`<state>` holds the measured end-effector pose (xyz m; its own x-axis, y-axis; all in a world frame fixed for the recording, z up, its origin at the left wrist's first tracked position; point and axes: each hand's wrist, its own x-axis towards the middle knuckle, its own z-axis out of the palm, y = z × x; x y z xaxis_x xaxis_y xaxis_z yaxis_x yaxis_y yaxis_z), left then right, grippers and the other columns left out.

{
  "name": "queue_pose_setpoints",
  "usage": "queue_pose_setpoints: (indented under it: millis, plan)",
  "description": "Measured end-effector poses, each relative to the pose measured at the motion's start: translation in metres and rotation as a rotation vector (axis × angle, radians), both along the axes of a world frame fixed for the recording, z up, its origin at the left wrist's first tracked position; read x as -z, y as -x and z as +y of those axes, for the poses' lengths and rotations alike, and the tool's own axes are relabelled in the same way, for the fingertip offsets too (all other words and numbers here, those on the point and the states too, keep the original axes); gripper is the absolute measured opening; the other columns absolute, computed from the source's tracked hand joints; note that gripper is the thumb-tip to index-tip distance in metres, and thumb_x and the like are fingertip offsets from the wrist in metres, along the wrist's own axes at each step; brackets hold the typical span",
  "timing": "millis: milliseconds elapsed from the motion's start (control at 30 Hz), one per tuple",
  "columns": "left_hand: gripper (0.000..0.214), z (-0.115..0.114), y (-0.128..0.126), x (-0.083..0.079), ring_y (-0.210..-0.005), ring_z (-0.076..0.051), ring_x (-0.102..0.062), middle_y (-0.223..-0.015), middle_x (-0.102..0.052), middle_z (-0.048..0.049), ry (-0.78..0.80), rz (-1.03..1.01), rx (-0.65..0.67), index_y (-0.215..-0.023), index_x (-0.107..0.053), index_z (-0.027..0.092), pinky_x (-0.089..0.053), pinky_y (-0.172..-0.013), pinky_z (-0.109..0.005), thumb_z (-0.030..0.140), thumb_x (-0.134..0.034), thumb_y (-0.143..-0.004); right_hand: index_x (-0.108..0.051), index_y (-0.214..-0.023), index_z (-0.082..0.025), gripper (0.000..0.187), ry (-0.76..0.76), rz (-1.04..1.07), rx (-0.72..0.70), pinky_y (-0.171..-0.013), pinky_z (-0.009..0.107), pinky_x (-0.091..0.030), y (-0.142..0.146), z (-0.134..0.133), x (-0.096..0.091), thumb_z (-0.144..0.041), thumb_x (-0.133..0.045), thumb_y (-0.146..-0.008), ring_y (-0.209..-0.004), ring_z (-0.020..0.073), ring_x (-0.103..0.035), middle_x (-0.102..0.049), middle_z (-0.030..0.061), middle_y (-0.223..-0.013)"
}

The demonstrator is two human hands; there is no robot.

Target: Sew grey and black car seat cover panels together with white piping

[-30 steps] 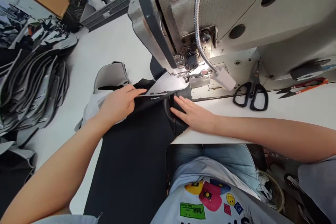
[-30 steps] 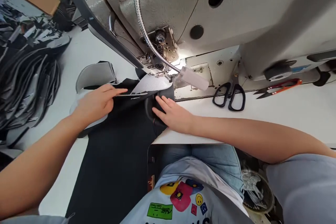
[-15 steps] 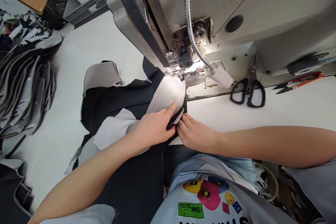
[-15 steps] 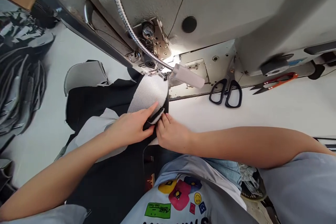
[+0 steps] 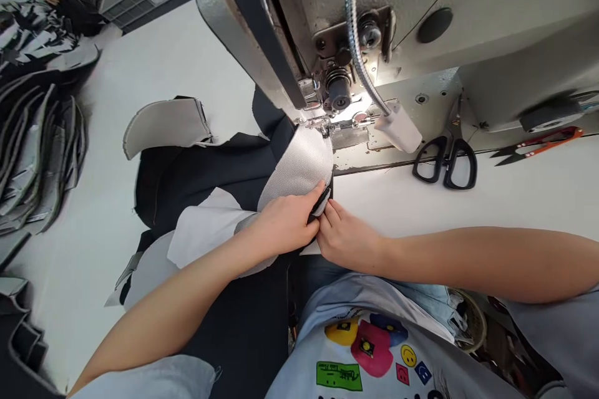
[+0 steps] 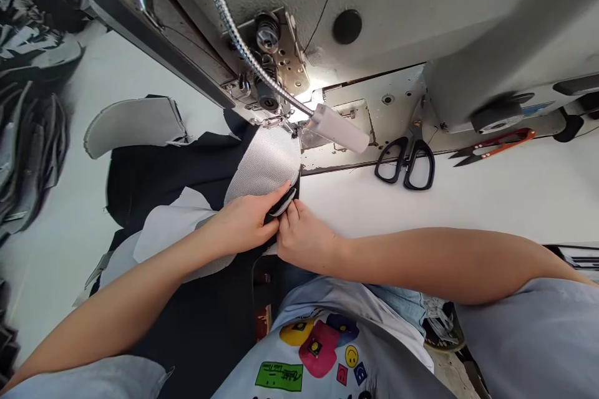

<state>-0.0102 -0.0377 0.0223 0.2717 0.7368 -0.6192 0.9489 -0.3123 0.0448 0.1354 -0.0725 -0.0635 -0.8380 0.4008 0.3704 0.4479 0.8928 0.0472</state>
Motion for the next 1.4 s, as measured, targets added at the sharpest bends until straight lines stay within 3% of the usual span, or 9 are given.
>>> queue_pose_setpoints:
  millis: [167,600,867,1100,1400]
  plan:
    - [0.071,0.007,-0.005,0.002,-0.091,-0.027,-0.070,-0.103,-0.073,-0.0065,-0.026,-0.017,-0.041,-0.153,-0.025,0.024,-0.052,-0.070,-0.033,0.028,-0.045,-0.085,-0.070,-0.103,0.003,0.031,-0.004,0.011,0.023,-0.093,0.048,-0.054,-0.003,0.006,0.000,-0.015,-0.050,-0.088,-0.101,0.0348,-0.067,-0.068,0.0287,-0.105]
    - [0.064,0.052,-0.014,0.015,-0.103,-0.029,-0.067,-0.118,-0.070,-0.0053,-0.201,-0.075,-0.103,-0.149,-0.037,0.027,-0.053,-0.076,-0.034,0.029,-0.045,-0.085,-0.065,-0.114,0.009,0.036,0.005,-0.034,0.117,-0.095,0.045,-0.053,-0.013,0.042,0.002,-0.011,-0.047,-0.090,-0.116,0.0361,-0.061,-0.062,0.0321,-0.119]
    - [0.064,0.056,-0.015,0.016,-0.105,-0.029,-0.066,-0.120,-0.069,-0.0046,-0.216,-0.073,-0.117,-0.148,-0.038,0.028,-0.054,-0.079,-0.036,0.028,-0.045,-0.085,-0.065,-0.114,0.008,0.036,0.053,-0.035,0.130,-0.096,0.047,-0.051,-0.010,0.047,0.004,-0.013,-0.048,-0.091,-0.117,0.0369,-0.059,-0.061,0.0312,-0.121]
    - [0.057,0.071,-0.015,0.021,-0.109,-0.028,-0.065,-0.123,-0.068,-0.0072,-0.299,-0.079,-0.055,-0.144,-0.046,0.024,-0.053,-0.088,-0.036,0.026,-0.043,-0.087,-0.055,-0.125,0.012,0.059,0.218,0.004,0.197,-0.106,0.049,-0.042,-0.011,0.059,0.003,-0.036,-0.052,-0.092,-0.128,0.0397,-0.049,-0.052,0.0324,-0.134]
    - [0.050,0.058,-0.014,0.032,-0.110,-0.025,-0.064,-0.129,-0.063,-0.0074,-0.418,-0.161,-0.058,-0.138,-0.047,0.019,-0.051,-0.090,-0.034,0.024,-0.043,-0.089,-0.056,-0.125,0.011,0.062,0.243,0.061,0.179,-0.109,0.050,-0.039,-0.015,0.062,0.007,-0.040,-0.055,-0.090,-0.129,0.0382,-0.048,-0.052,0.0322,-0.133]
